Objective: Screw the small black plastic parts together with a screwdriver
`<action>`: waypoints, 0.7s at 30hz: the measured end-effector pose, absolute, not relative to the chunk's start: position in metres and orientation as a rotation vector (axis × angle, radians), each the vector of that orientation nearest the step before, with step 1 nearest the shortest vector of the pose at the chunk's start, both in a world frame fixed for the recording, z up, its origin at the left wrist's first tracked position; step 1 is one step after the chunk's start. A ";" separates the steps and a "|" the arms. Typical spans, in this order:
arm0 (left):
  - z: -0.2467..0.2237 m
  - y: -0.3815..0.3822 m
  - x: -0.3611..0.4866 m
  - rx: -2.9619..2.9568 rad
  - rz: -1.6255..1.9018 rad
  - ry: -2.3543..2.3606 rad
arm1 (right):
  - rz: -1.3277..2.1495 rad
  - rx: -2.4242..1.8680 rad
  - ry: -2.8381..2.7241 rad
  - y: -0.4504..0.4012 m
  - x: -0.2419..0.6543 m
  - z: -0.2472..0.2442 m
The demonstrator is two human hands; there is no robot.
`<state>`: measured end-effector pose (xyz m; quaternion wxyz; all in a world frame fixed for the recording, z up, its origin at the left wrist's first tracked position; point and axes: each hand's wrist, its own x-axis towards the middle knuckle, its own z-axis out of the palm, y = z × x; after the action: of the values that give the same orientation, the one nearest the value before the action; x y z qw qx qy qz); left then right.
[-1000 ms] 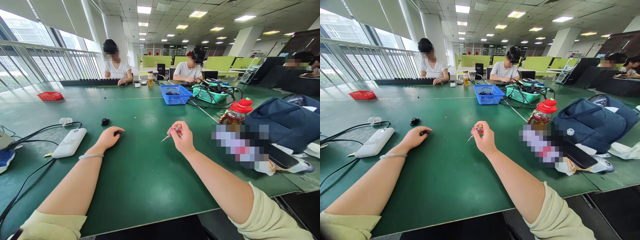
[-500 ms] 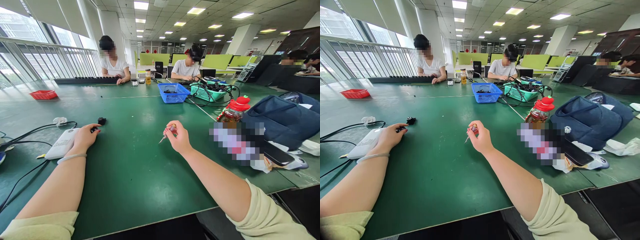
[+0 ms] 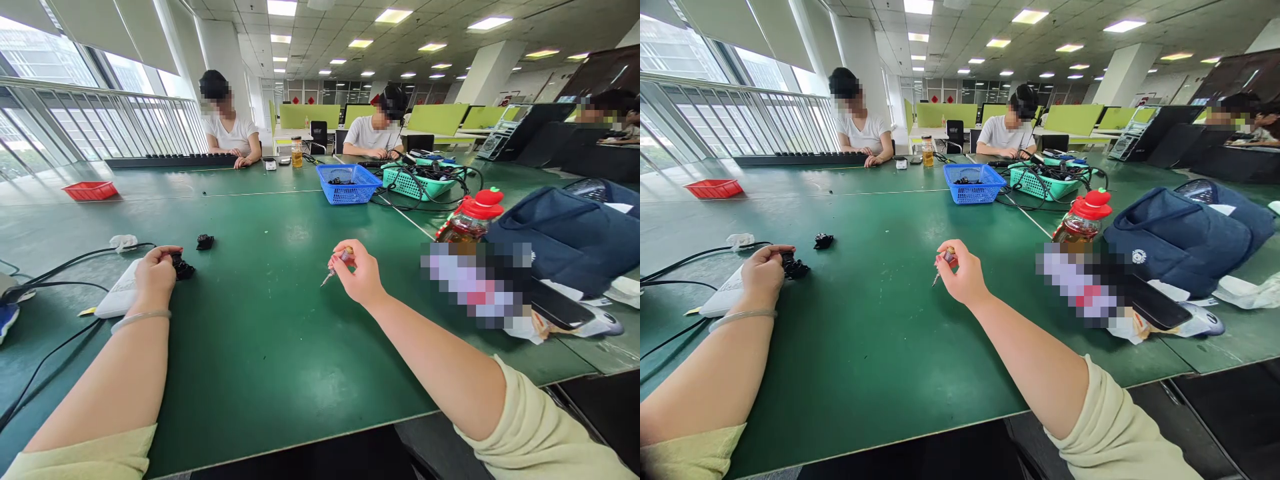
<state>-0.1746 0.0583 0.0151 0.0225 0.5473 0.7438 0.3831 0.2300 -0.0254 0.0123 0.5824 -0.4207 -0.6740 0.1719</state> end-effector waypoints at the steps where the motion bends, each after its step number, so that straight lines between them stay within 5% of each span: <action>1: 0.017 0.056 -0.173 1.655 1.174 2.321 | 0.398 -0.984 -1.576 -0.026 0.230 0.013; 21: 0.015 0.052 -0.177 1.682 1.051 2.238 | 0.409 -0.964 -1.591 -0.026 0.232 0.012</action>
<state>-0.1768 0.0521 0.0150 0.0755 0.5608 0.7464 0.3503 0.2318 -0.0261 0.0123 0.5797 -0.4124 -0.6806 0.1749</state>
